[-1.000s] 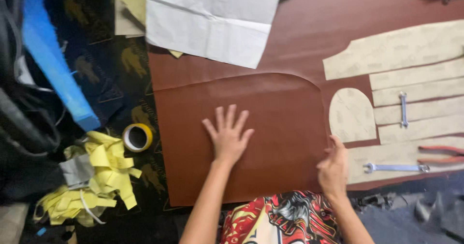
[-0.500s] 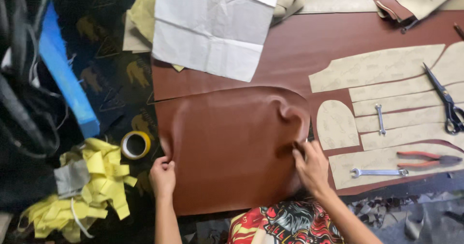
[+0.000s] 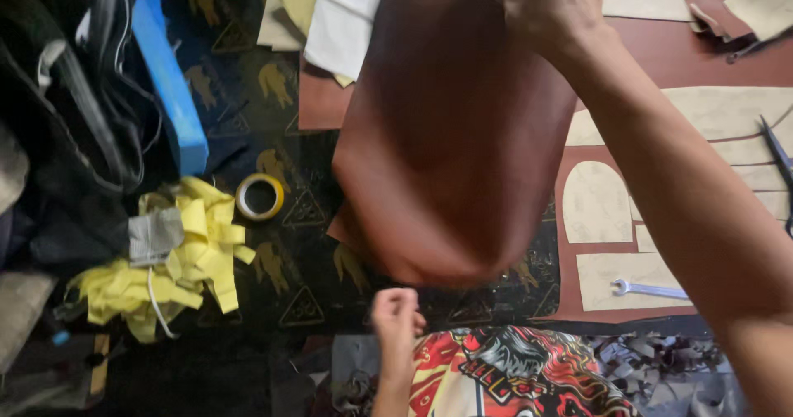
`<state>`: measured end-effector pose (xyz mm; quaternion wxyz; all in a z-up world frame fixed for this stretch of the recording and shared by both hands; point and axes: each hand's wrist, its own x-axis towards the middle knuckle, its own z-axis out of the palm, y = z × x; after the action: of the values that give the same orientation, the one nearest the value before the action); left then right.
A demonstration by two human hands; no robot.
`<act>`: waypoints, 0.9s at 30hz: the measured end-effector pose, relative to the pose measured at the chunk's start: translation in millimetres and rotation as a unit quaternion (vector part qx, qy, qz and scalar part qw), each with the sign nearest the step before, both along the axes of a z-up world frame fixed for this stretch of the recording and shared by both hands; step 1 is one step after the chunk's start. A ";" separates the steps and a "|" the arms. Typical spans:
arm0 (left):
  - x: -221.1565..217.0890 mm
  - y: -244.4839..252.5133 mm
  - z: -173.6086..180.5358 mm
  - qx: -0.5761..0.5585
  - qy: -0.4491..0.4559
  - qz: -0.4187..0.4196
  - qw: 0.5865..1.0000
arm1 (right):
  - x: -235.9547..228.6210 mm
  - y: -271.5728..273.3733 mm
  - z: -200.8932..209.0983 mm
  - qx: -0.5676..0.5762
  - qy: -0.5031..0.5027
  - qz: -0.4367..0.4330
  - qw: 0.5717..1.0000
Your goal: The person organizes leather scraps and tools on a workbench, then uses scissors to cut a large sheet of brown leather into strips and shapes following paper templates. The person handles pliers, wrenches, and a marker during the process.
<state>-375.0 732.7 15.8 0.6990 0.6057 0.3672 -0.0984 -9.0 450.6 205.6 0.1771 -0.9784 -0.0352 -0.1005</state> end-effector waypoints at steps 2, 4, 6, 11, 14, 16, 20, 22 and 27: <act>-5.0 -5.0 -12.9 -0.001 0.037 -0.079 0.996 | -11.3 5.2 -32.7 -0.008 -0.124 0.065 0.990; 0.7 0.8 -17.1 0.176 -0.061 -0.147 0.971 | -37.0 7.4 -71.6 0.013 -0.138 0.093 0.986; 6.3 8.3 -10.2 0.326 -0.147 -0.197 0.913 | -89.1 14.4 -113.9 0.118 -0.114 0.140 0.977; 74.5 19.8 5.1 0.552 -0.245 -0.317 0.731 | -243.2 48.7 -190.5 0.417 0.252 -0.015 0.873; 100.9 32.9 0.0 0.581 -0.187 -0.349 0.711 | -297.4 50.6 -218.3 0.360 0.194 0.002 0.913; 97.5 45.4 -7.2 0.581 -0.146 -0.346 0.722 | -323.4 42.2 -230.6 0.312 0.171 0.024 0.934; 58.2 41.8 -7.0 0.629 -0.098 -0.402 0.658 | -340.3 26.9 -234.7 0.201 0.138 -0.140 0.960; 41.8 34.9 3.1 0.631 -0.032 -0.435 0.642 | -342.3 21.7 -228.4 0.167 0.186 -0.264 0.931; 43.7 37.6 24.6 0.607 0.038 -0.439 0.661 | -334.4 32.8 -243.1 0.134 0.212 -0.248 0.936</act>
<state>-331.3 770.3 40.4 0.0377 0.9824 0.0632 -0.1715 -343.4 483.4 -37.6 0.2798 -0.9217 0.2607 0.0647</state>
